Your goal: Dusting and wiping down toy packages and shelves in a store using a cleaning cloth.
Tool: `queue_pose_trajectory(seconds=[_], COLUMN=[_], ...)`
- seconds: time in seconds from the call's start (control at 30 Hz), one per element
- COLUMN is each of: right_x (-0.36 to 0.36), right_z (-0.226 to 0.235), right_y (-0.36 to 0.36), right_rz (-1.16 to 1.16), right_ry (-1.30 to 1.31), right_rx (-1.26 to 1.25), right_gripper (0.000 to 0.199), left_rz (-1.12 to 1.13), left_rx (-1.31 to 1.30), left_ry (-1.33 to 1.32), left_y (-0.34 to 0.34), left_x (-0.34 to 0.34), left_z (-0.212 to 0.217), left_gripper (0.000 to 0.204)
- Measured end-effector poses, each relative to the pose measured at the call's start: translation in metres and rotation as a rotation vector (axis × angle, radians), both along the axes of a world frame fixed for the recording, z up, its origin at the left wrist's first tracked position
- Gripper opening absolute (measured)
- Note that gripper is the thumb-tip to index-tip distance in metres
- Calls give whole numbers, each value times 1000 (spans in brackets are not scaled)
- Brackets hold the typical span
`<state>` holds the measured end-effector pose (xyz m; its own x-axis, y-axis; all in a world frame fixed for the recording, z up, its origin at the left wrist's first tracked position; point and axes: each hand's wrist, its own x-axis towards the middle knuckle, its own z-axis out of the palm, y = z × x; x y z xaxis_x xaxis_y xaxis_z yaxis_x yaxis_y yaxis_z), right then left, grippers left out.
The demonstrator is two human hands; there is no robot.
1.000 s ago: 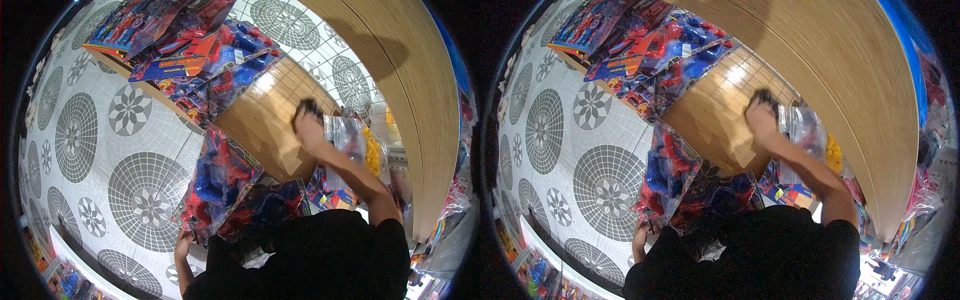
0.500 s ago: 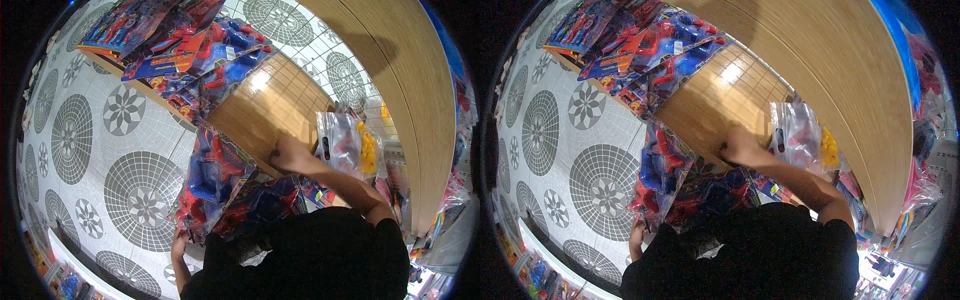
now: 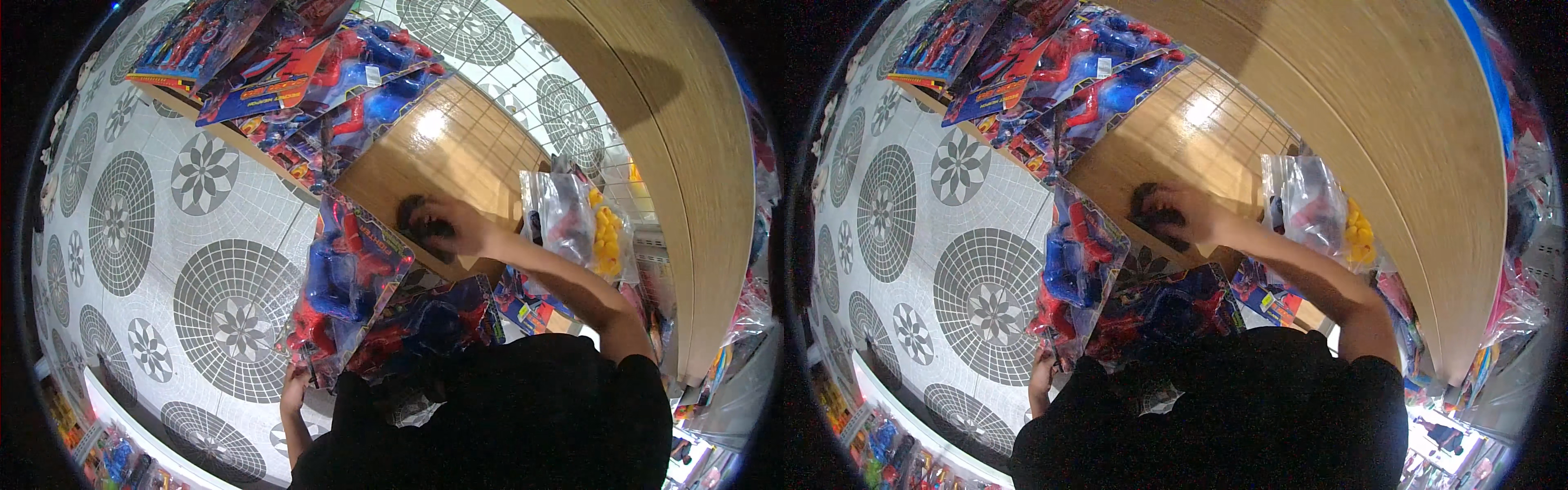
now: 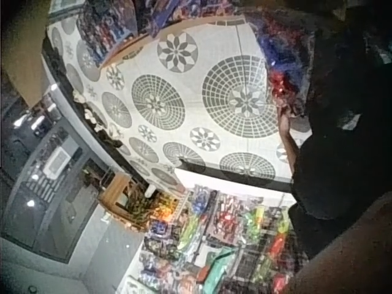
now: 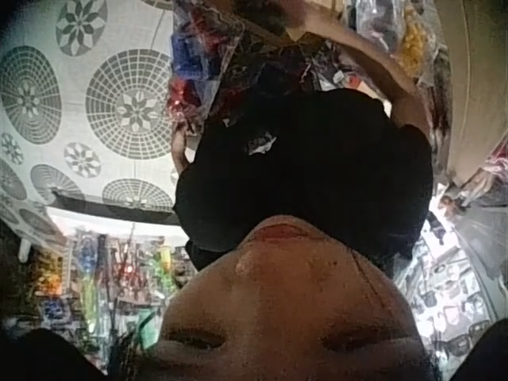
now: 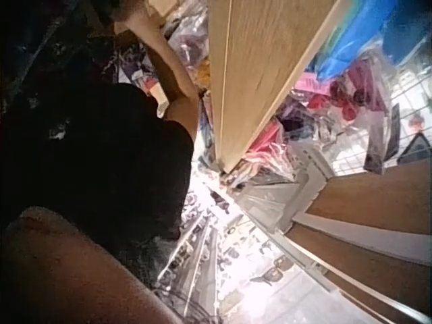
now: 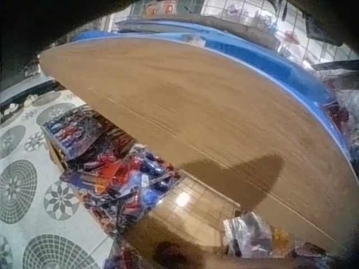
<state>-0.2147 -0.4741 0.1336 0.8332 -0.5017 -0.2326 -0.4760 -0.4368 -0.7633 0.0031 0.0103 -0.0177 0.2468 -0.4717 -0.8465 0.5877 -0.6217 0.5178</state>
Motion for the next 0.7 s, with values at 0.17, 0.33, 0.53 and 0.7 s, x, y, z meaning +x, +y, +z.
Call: queue_pose_trajectory(seconds=[0.17, 0.33, 0.53, 0.7], right_x=[-3, 47, 15, 18], right_z=[-5, -29, -22, -10], right_y=[-60, -60, -17, -70], right_rz=[-89, -341, 207, -275], right_ry=[17, -45, -263, -297], right_rx=[-442, -575, -320, -335], right_gripper=[46, 44, 44, 25], left_rz=[44, 59, -49, -130], left_rx=[-5, 4, 37, -101], left_ry=[5, 1, -82, -209], left_y=[-26, -31, -14, -36], left_x=[-4, -8, 0, 32], left_z=[22, 24, 8, 32], left_gripper=[24, 25, 27, 25])
